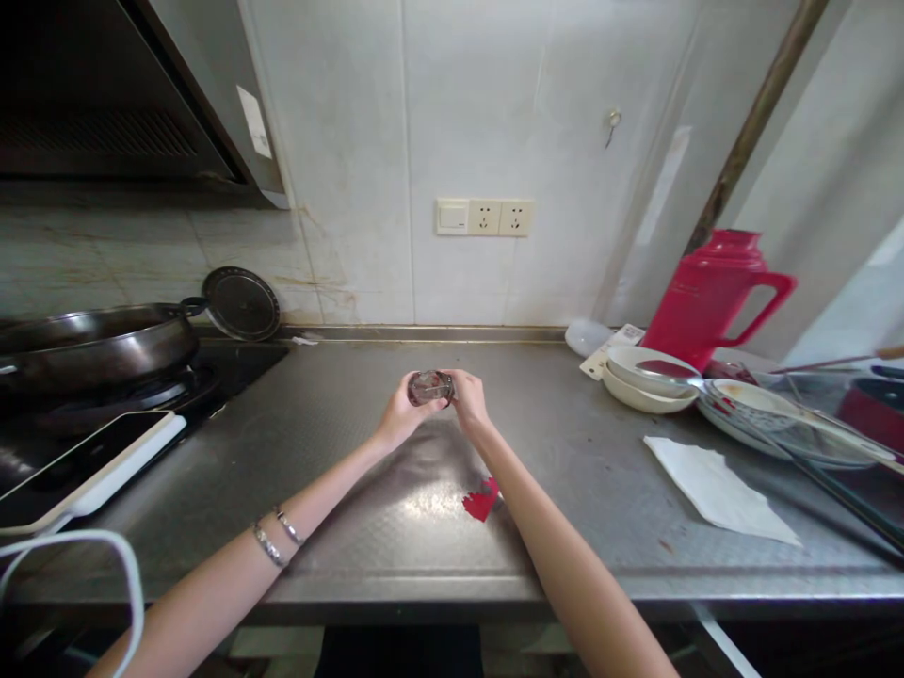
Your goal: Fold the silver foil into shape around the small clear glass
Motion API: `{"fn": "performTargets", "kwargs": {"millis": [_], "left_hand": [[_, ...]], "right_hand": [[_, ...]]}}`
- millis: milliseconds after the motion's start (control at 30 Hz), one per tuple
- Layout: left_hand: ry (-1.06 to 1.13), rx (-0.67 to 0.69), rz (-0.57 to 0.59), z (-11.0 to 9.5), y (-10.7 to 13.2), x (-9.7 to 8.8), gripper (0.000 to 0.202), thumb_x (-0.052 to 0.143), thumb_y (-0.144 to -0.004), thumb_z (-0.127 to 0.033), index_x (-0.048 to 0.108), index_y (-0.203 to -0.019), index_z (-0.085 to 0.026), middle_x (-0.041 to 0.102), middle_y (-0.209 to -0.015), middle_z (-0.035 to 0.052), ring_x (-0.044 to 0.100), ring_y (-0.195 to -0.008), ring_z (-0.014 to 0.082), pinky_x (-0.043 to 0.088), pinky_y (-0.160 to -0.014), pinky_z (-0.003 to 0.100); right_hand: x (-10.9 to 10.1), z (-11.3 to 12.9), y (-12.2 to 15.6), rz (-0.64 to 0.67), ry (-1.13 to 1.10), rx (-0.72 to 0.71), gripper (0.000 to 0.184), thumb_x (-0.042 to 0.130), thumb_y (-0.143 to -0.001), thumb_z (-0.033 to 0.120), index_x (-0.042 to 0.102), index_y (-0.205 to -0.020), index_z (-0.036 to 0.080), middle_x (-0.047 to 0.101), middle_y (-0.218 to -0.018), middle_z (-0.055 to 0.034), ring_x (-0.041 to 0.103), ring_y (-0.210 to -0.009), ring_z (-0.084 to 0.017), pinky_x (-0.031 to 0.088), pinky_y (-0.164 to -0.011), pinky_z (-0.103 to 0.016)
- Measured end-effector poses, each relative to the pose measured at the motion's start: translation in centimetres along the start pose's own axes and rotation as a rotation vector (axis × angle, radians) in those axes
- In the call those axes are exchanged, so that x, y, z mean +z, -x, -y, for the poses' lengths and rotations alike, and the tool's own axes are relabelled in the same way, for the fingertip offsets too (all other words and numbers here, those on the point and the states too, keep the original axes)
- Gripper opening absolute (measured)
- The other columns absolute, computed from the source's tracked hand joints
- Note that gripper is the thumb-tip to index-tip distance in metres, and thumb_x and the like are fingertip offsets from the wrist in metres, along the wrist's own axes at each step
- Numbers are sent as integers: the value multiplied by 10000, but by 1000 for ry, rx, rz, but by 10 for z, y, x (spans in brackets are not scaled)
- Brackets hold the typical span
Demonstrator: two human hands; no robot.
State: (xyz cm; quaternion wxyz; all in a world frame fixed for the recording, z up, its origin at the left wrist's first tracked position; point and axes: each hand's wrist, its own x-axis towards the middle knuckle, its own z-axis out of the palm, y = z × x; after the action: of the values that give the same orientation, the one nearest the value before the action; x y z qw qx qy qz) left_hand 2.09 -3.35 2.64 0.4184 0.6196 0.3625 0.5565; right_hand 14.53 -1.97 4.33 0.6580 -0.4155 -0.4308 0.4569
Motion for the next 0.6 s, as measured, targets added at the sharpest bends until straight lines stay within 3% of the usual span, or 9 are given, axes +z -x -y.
{"fn": "performTargets", "kwargs": {"millis": [200, 400, 600], "left_hand": [[-22, 26, 14, -1, 3, 3, 731, 817, -599, -347, 410, -1179, -168, 652, -1115, 125, 644, -1015, 227, 502, -920, 386], [-171, 110, 86, 3, 3, -2, 722, 803, -615, -346, 407, -1194, -172, 618, -1155, 132, 607, -1070, 246, 461, -958, 421], [-323, 93, 26, 3, 3, -4, 761, 828, -569, -319, 397, -1174, -150, 589, -1134, 152, 579, -1078, 289, 449, -938, 462]], "right_hand": [[6, -7, -1, 1, -66, 34, 256, 508, -708, 374, 694, -718, 199, 732, -778, -22, 651, -811, -210, 495, -720, -292], [9, 0, 3, 94, -234, 197, 393, 433, -826, 462, 705, -804, 180, 738, -873, -55, 668, -820, -210, 517, -733, -308], [14, -11, 3, -24, -225, 245, 429, 375, -891, 431, 698, -766, 179, 730, -744, -31, 665, -750, -178, 516, -709, -274]]}}
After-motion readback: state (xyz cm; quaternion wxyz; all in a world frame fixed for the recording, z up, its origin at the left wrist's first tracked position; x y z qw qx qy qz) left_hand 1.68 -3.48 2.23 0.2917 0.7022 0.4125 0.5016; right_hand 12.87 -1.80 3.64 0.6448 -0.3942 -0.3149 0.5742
